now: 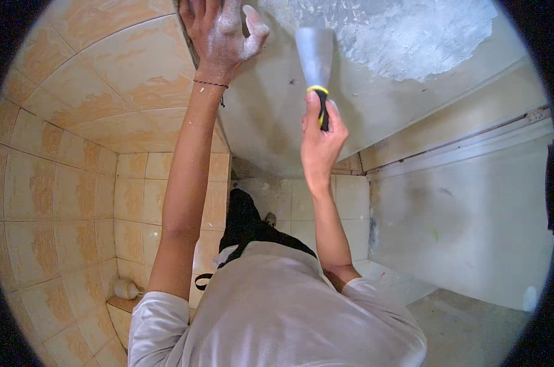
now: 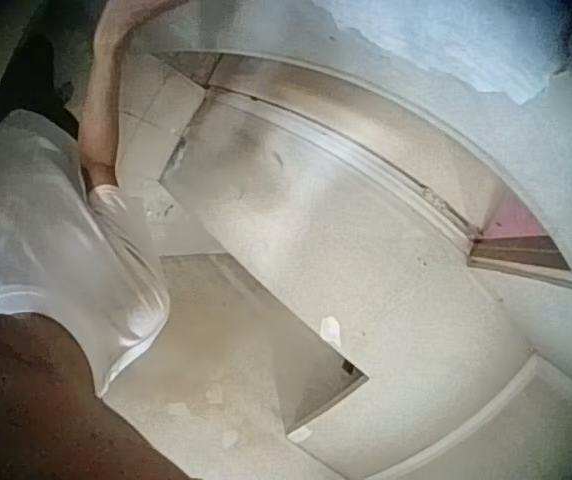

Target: The person scrapes loose paint and plaster from a wall using a putty knife.

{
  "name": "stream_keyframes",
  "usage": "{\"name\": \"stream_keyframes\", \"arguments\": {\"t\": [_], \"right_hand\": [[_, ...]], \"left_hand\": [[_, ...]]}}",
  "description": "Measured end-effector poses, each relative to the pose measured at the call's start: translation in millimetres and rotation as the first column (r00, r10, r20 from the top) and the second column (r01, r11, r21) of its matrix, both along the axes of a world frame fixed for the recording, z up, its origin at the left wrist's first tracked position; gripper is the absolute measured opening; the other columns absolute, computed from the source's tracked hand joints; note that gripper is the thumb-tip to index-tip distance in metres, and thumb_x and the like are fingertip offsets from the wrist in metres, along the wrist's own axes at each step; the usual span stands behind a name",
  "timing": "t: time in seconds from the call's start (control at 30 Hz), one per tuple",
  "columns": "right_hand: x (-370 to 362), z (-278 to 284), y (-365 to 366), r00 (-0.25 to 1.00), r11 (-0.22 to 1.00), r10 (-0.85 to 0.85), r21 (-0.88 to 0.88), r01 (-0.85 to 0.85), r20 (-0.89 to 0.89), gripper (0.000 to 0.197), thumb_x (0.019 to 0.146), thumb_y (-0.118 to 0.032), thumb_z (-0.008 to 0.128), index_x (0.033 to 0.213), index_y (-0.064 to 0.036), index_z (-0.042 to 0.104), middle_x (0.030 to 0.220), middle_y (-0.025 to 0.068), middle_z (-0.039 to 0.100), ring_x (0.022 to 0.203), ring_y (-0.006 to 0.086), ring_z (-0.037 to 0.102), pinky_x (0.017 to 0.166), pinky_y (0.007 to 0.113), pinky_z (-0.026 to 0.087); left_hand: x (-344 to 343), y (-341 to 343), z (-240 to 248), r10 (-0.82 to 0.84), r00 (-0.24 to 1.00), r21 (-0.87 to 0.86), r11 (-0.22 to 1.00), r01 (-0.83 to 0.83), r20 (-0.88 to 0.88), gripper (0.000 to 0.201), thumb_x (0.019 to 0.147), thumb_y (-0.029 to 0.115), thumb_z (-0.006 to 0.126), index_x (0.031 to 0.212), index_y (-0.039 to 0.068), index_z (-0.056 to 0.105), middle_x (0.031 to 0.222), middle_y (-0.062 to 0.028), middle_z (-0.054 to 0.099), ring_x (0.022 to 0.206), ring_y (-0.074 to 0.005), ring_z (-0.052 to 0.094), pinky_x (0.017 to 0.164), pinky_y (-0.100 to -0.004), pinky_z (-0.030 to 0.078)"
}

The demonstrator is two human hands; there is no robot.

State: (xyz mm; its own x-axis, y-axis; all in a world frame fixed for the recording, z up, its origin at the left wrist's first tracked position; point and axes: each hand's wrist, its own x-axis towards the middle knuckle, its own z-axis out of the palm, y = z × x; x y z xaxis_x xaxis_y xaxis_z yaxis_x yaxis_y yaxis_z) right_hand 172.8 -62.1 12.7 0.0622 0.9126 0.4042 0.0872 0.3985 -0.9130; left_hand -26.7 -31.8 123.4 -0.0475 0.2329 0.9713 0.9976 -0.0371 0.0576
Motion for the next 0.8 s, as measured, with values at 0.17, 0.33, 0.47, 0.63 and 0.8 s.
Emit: {"name": "stream_keyframes", "arguments": {"t": [0.17,0.33,0.47,0.63,0.8], "right_hand": [[9,6,3,0.999,1.000,0.005,0.007,-0.005,0.038,0.031,0.101,-0.025,0.069,0.096,0.0058,0.068,0.066,0.0097,0.049,0.065,0.0086,0.044,0.057,0.031,0.039],[3,19,3,0.999,0.999,0.024,-0.028,-0.023,0.036,0.031,0.101,-0.025,0.068,0.096,0.0056,0.069,0.065,0.0071,0.050,0.064,0.0096,0.044,0.056,0.031,0.039],[17,19,-4,0.994,1.000,-0.011,0.001,0.010,0.105,0.034,0.101,-0.027,0.068,0.092,0.0057,0.068,0.065,0.0054,0.053,0.065,0.0096,0.044,0.056,0.032,0.039],[22,4,0,0.993,0.999,-0.025,-0.038,0.029,0.117,0.038,0.102,-0.030,0.067,0.087,0.0048,0.066,0.064,0.0075,0.052,0.063,0.0094,0.046,0.055,0.032,0.041],[29,0,1,0.985,0.997,0.075,-0.032,-0.071,0.157,0.031,0.106,-0.030,0.061,0.097,-0.0011,0.064,0.067,-0.0043,0.049,0.058,0.0031,0.044,0.051,0.022,0.032]], "left_hand": [[-16,13,-5,0.027,0.994,0.105,0.994,-0.016,-0.106,0.090,0.099,0.071,0.017,0.156,0.006,0.043,0.163,-0.0140,0.039,0.151,-0.0345,0.033,0.124,-0.0546,0.015],[2,2,3,0.022,1.000,0.018,1.000,-0.022,-0.007,0.072,0.094,0.041,0.034,0.155,0.005,0.044,0.162,-0.0144,0.040,0.151,-0.0345,0.034,0.124,-0.0536,0.017],[-2,1,-1,0.040,0.999,0.032,0.999,-0.039,-0.030,0.073,0.084,0.025,0.042,0.155,0.005,0.046,0.162,-0.0140,0.040,0.151,-0.0342,0.034,0.125,-0.0522,0.017],[0,2,-1,0.037,0.999,0.011,0.999,-0.037,-0.009,0.075,0.081,0.021,0.044,0.155,0.006,0.045,0.162,-0.0137,0.040,0.151,-0.0337,0.034,0.125,-0.0518,0.017],[0,1,1,0.080,0.997,-0.039,0.996,-0.080,0.004,0.069,0.097,0.041,0.035,0.155,0.006,0.044,0.162,-0.0135,0.040,0.152,-0.0341,0.033,0.125,-0.0529,0.016]]}}
